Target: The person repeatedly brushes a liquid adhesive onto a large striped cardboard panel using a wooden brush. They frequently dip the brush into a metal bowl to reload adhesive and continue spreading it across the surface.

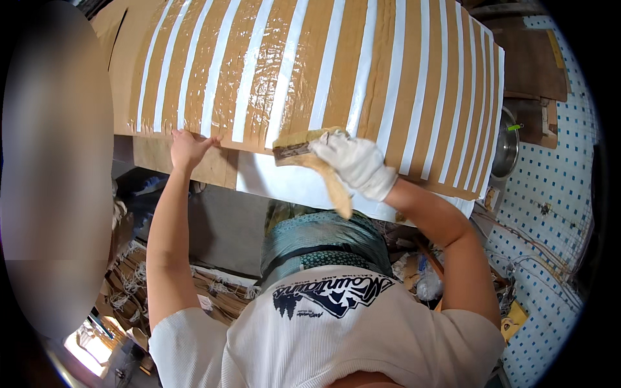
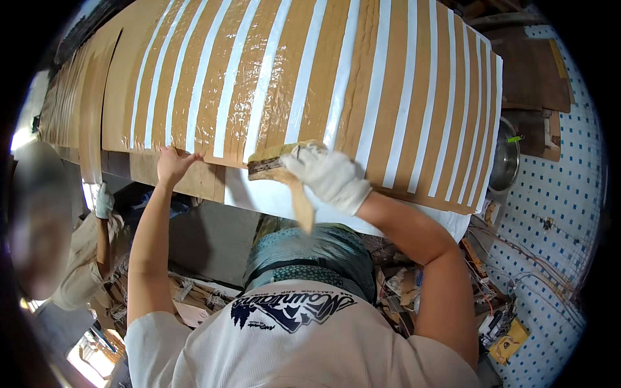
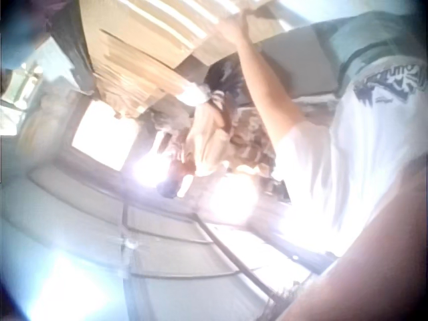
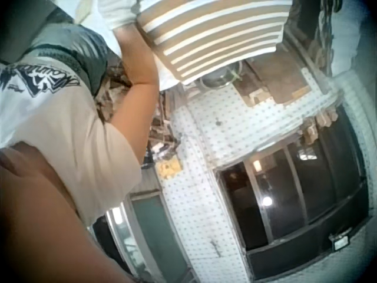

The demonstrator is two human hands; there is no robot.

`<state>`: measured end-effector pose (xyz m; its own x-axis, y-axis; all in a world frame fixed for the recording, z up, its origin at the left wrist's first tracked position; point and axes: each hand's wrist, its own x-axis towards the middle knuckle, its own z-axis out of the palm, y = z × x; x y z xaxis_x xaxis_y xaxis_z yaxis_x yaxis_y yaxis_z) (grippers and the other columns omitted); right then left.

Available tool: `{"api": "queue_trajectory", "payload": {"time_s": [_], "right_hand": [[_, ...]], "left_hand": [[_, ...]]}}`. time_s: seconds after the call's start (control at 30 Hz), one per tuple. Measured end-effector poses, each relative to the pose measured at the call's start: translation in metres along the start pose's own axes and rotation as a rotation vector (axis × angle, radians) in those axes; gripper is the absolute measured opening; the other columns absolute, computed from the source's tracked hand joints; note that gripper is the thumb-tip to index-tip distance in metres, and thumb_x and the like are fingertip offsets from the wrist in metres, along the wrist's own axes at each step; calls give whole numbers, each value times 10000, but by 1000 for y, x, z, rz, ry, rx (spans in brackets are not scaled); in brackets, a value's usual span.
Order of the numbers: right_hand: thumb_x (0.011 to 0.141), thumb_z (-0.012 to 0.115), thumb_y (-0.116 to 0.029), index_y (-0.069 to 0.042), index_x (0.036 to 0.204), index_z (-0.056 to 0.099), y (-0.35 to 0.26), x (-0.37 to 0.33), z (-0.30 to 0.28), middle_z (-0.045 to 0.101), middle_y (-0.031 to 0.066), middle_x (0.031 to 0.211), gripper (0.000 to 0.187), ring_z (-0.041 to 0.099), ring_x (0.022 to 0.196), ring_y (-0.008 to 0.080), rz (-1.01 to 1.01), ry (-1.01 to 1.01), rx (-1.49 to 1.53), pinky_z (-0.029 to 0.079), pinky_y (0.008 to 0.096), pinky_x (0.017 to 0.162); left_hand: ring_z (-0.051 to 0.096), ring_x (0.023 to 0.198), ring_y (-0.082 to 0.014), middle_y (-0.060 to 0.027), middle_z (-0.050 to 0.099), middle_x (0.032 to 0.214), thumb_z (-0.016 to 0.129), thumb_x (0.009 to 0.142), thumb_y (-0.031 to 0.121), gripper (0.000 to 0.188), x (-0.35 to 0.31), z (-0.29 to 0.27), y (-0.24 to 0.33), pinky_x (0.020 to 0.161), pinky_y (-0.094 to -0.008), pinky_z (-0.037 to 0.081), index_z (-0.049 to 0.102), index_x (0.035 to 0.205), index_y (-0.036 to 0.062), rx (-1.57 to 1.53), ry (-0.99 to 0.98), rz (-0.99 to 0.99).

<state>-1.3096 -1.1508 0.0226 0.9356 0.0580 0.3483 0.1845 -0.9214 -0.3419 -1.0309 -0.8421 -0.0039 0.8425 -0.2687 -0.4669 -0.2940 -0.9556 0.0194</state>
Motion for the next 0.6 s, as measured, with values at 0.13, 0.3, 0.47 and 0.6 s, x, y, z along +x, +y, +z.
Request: {"api": "queue_trajectory", "payload": {"time_s": [0.13, 0.3, 0.47, 0.6], "right_hand": [[953, 565, -304, -120, 1049, 699, 67, 41, -39, 700, 126, 1044, 247, 670, 932, 285, 411, -438, -168, 538, 411, 771], [911, 591, -346, -83, 1190, 649, 55, 70, -14, 671, 178, 1141, 388, 635, 1050, 371, 642, 194, 274, 497, 452, 883], [825, 659, -53, -67, 1287, 592, -32, -5, -3, 618, 182, 1253, 467, 581, 1173, 370, 424, -56, 143, 473, 388, 1005], [922, 621, -94, -6, 1285, 585, 18, -8, -29, 612, 138, 1303, 375, 588, 1180, 291, 509, -66, 452, 439, 392, 1049]], "left_hand": [[562, 1198, -387, -385, 554, 1222, 739, 645, 714, 694, -12, -15, 16, 959, -401, 499, 788, 843, 50, 6, 24, 26], [657, 987, -313, -242, 623, 1136, 788, 653, 643, 907, -12, -9, -29, 852, -390, 545, 600, 1176, -74, -84, -22, -57], [391, 1334, -459, -363, 267, 1486, 808, 606, 656, 1118, -37, -6, 18, 1059, -428, 444, 468, 1369, -87, -197, 21, -193], [248, 1432, -454, -357, 152, 1546, 836, 576, 649, 1143, -34, 16, 32, 1037, -416, 463, 474, 1351, -110, -172, 85, -105]]}}
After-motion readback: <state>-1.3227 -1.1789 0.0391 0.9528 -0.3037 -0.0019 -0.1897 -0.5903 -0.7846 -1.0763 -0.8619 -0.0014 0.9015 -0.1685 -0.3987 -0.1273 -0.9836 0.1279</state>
